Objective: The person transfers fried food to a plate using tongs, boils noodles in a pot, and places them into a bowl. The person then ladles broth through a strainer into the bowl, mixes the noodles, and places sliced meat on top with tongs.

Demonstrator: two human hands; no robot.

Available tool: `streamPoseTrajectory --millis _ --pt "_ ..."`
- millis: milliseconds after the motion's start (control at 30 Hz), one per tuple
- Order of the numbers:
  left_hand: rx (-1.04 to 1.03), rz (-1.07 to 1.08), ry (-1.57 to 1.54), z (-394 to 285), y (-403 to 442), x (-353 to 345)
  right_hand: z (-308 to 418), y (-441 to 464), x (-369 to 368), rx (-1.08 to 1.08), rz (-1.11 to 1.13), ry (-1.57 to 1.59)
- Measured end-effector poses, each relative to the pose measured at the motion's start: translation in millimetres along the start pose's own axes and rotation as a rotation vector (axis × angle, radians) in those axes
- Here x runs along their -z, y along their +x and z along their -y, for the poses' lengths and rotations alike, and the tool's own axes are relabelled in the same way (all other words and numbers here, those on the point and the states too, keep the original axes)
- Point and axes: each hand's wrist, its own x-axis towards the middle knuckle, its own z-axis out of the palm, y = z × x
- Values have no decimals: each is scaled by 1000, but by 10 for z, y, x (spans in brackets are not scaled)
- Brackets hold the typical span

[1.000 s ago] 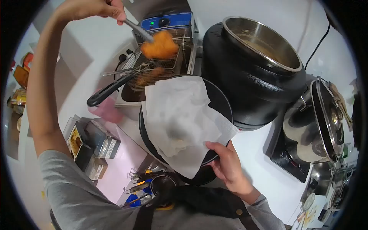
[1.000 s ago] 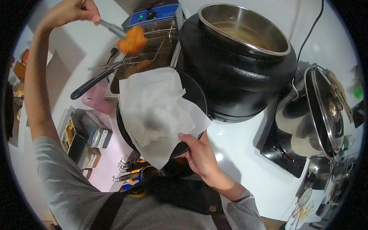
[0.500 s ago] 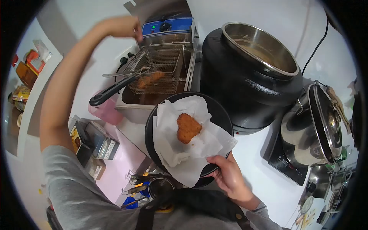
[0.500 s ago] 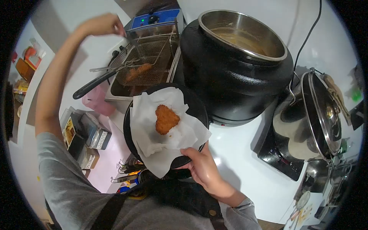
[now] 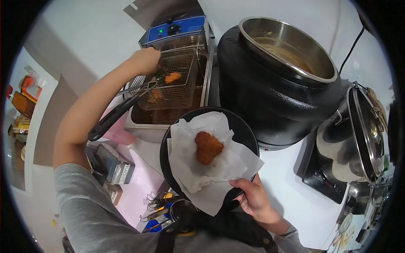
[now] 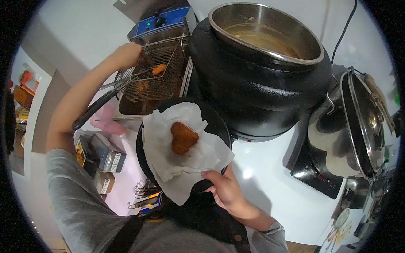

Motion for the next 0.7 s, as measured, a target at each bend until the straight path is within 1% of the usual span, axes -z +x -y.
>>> streamPoseTrajectory --millis 100,200,333,400,533,600,633,700 --pt "-92 57 -168 -4 64 -82 -2 -1 12 15 -19 -18" --pt "-83 133 -94 -86 122 -157 -4 8 4 27 -21 -23" --pt "-58 7 32 -206 123 -132 -23 15 -4 61 -31 -72" --pt "-40 -40 66 -173 118 -53 -17 16 16 39 -10 -37" --pt "-26 -105 89 -54 106 -1 -38 21 34 52 12 -6" --pt "-3 -168 67 17 135 29 -4 24 27 33 -19 -97" --pt "-18 -142 75 25 143 11 3 19 23 19 -33 -145" --pt "-43 -103 89 54 178 -13 -56 58 69 13 4 -113"
